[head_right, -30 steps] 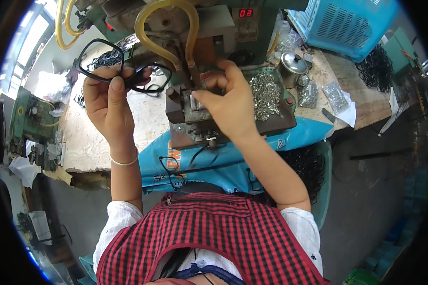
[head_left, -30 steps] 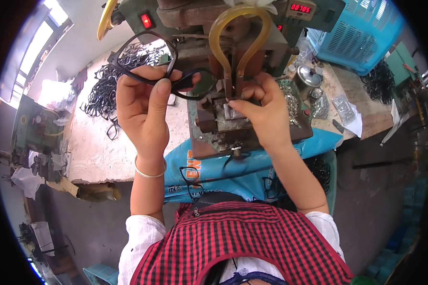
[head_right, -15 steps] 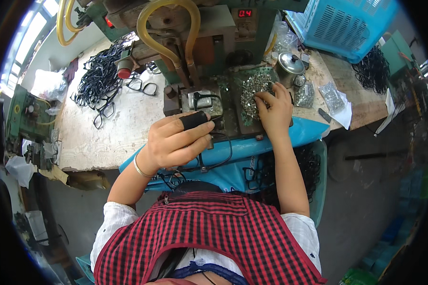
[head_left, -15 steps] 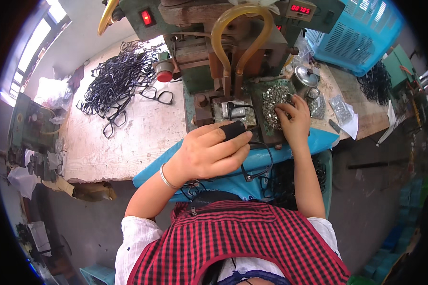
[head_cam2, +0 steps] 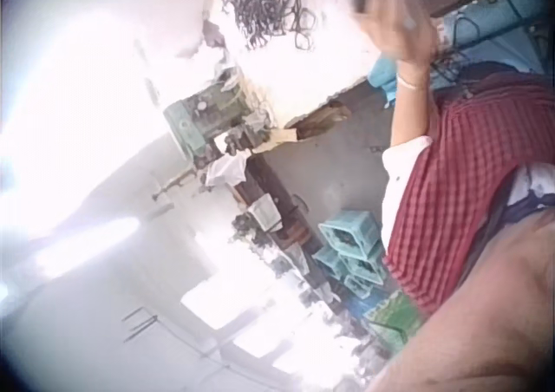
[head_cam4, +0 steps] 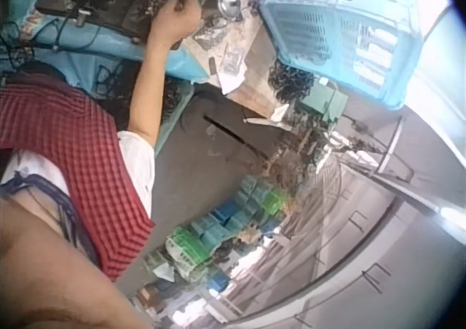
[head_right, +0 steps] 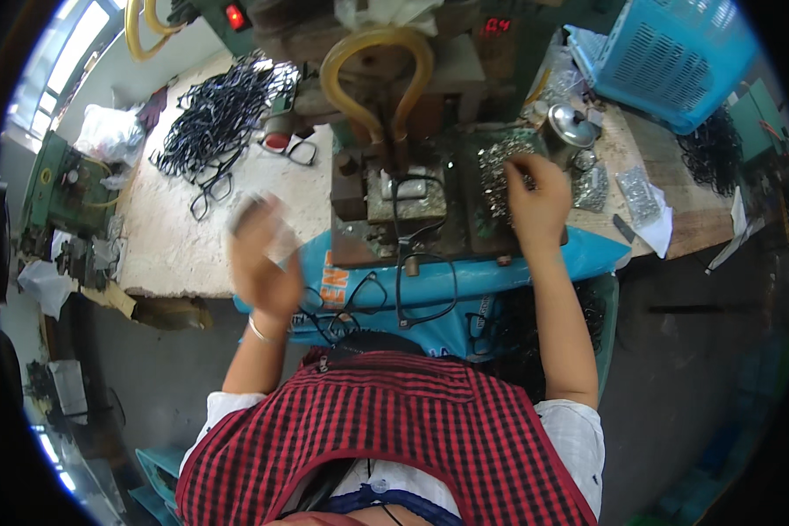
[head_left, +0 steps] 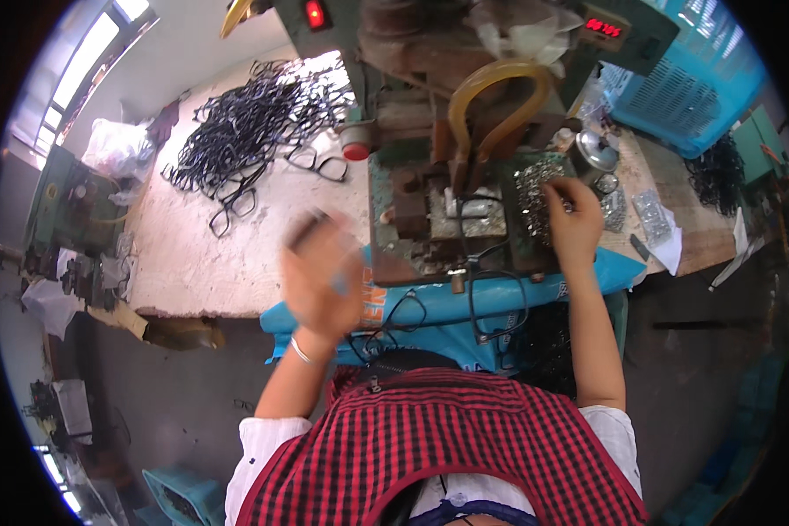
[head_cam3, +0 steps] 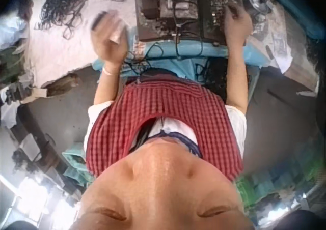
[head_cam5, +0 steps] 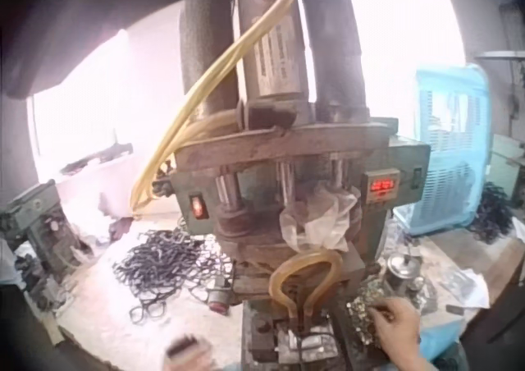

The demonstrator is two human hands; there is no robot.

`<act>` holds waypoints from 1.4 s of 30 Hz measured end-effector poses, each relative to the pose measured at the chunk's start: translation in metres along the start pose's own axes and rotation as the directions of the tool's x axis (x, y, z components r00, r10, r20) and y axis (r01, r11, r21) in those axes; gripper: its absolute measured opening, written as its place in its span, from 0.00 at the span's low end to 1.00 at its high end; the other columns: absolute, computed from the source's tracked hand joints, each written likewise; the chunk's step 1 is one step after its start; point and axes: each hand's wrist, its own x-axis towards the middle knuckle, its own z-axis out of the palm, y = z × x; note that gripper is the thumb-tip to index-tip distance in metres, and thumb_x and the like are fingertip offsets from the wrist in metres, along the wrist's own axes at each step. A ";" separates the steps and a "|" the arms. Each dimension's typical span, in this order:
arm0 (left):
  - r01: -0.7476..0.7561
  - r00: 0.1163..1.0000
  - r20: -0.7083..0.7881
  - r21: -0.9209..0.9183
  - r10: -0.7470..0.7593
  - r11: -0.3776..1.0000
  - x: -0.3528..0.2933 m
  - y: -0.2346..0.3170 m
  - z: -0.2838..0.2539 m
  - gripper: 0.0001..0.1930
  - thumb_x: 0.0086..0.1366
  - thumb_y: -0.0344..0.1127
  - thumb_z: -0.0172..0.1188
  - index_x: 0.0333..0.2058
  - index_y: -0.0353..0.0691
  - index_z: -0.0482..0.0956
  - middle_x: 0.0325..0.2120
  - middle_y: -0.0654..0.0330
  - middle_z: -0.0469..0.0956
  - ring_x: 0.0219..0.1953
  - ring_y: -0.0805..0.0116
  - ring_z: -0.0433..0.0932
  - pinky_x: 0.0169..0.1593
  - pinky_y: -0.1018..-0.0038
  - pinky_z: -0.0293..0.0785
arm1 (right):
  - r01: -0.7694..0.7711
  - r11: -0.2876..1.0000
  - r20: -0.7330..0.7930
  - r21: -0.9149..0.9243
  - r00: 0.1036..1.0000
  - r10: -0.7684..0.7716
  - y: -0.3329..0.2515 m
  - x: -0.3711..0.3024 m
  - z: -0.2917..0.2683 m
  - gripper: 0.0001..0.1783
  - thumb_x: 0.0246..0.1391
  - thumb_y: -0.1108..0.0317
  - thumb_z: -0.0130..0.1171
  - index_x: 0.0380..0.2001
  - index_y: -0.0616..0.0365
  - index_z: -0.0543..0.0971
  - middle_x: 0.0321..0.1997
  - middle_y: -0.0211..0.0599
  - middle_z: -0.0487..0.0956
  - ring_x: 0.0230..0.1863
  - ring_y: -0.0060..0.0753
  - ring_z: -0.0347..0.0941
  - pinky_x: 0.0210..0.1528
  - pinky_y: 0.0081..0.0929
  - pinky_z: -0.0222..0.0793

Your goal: The person repeatedly picks up black eyeglass frames and small metal parts from a workbench, places them into a press machine, and operates the machine to attach the parts. Finished frames are placed on the bench. The process is repeated continuously.

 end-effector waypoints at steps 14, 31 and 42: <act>0.291 0.686 0.568 0.358 -0.454 0.887 -0.007 -0.203 0.035 0.12 0.51 0.25 0.59 0.36 0.36 0.81 0.44 0.48 0.82 0.49 0.43 0.78 0.55 0.61 0.74 | -0.224 0.970 0.013 0.093 0.975 0.223 0.005 -0.027 -0.028 0.07 0.53 0.75 0.67 0.37 0.60 0.85 0.37 0.36 0.84 0.41 0.31 0.81 0.46 0.27 0.74; 0.715 0.650 0.205 -0.491 -0.731 0.498 -0.020 -0.096 0.005 0.02 0.74 0.27 0.56 0.41 0.36 0.74 0.37 0.56 0.83 0.38 0.69 0.83 0.43 0.75 0.80 | -0.368 0.683 0.408 0.631 0.906 0.111 -0.119 0.011 0.014 0.24 0.49 0.81 0.65 0.52 0.65 0.74 0.37 0.31 0.79 0.40 0.22 0.76 0.46 0.22 0.71; 0.141 0.978 0.007 -0.755 -0.208 0.641 0.111 0.023 0.014 0.06 0.69 0.19 0.57 0.43 0.31 0.71 0.43 0.47 0.81 0.44 0.59 0.84 0.51 0.61 0.81 | -0.462 0.384 0.451 0.800 0.884 0.124 -0.137 0.008 0.012 0.30 0.50 0.82 0.67 0.57 0.68 0.70 0.36 0.35 0.83 0.39 0.23 0.78 0.46 0.20 0.72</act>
